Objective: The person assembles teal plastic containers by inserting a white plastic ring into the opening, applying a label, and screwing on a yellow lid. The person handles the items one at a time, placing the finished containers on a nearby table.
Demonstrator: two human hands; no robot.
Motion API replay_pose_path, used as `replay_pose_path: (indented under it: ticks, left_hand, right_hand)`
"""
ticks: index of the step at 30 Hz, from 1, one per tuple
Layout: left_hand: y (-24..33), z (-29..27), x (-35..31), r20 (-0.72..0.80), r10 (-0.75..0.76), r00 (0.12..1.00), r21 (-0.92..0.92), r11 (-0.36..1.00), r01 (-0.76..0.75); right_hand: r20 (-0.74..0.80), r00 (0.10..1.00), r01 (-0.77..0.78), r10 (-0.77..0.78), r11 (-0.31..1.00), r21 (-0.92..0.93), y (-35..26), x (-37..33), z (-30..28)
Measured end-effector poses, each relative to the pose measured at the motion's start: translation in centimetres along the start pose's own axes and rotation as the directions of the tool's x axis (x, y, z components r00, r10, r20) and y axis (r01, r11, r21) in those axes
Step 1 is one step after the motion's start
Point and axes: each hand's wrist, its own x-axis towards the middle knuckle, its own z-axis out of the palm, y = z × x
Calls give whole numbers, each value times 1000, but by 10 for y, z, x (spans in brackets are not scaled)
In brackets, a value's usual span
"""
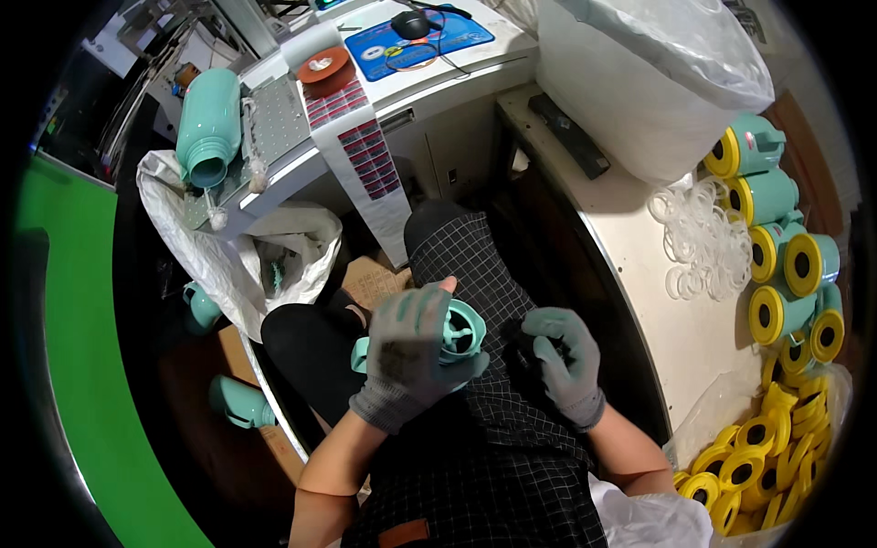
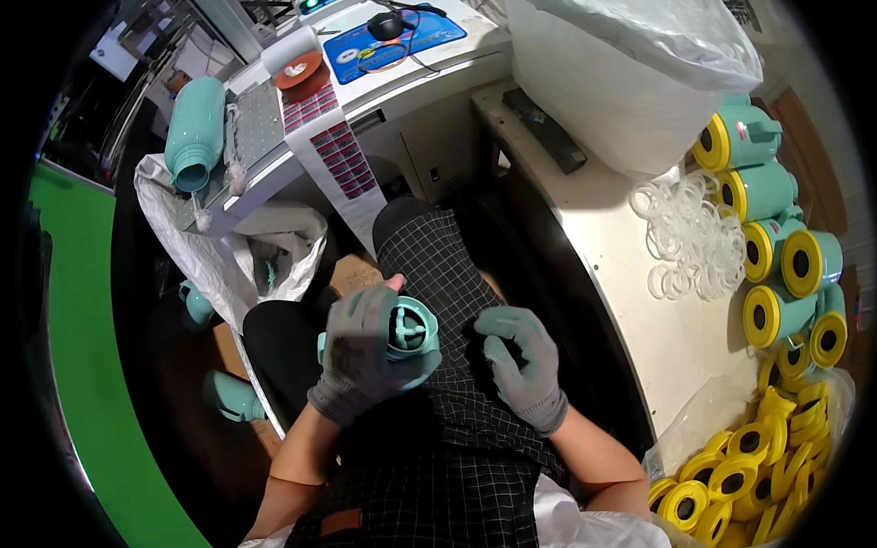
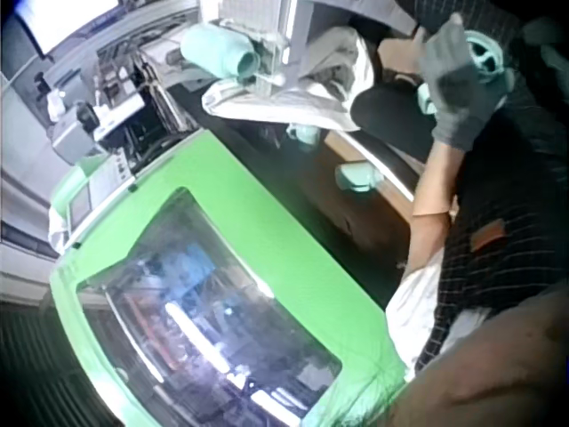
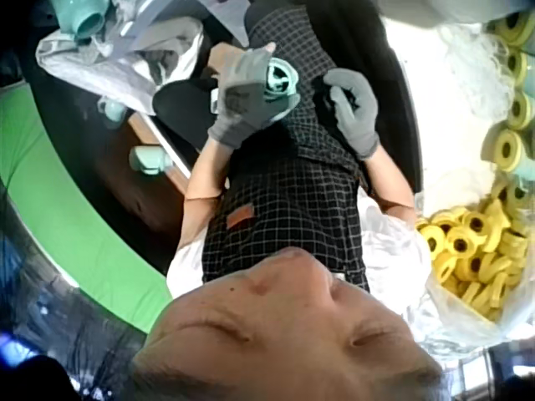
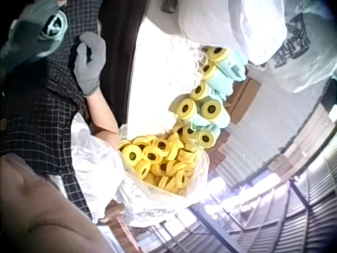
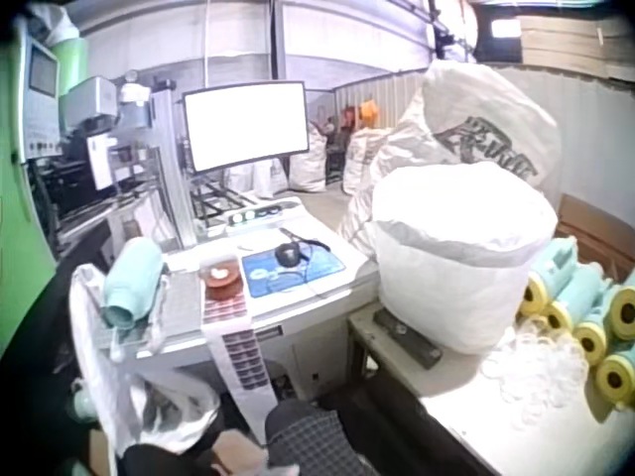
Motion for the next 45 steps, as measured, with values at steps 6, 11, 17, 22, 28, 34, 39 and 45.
replay_pose_path:
  ticks: [6, 11, 17, 22, 28, 34, 39, 45]
  left_hand:
    - [-7, 7, -5, 12, 87, 996, -236, 968, -82]
    - [-13, -4, 2, 353, 201, 914, -393, 918, -50]
    - [6, 6, -6, 429, 114, 896, -245, 970, -6]
    - [-23, -36, -26, 120, -25, 992, -458, 885, 78]
    - [-12, -54, -54, 120, 5, 993, -365, 930, 40]
    - [1, -51, -68, 105, 34, 994, -336, 942, 4]
    - [3, -49, -71, 49, 15, 999, -303, 953, 0]
    - [0, -53, -42, 7, 20, 1000, -303, 953, -17]
  right_hand:
    - [743, 635, 444, -211, 887, -128, -40, 72, 14]
    - [982, 144, 541, 122, 821, -181, -82, 95, 19]
    - [979, 185, 855, -81, 504, -120, -57, 80, 14]
    - [638, 528, 834, -561, 483, -265, -52, 67, 18]
    - [-384, 822, 384, -420, 907, -172, -16, 89, 62]
    - [274, 960, -44, -47, 948, 314, -16, 146, 219]
    - [270, 955, -230, 127, 889, 395, -2, 144, 221]
    - [242, 967, 58, -78, 995, 86, 5, 103, 129]
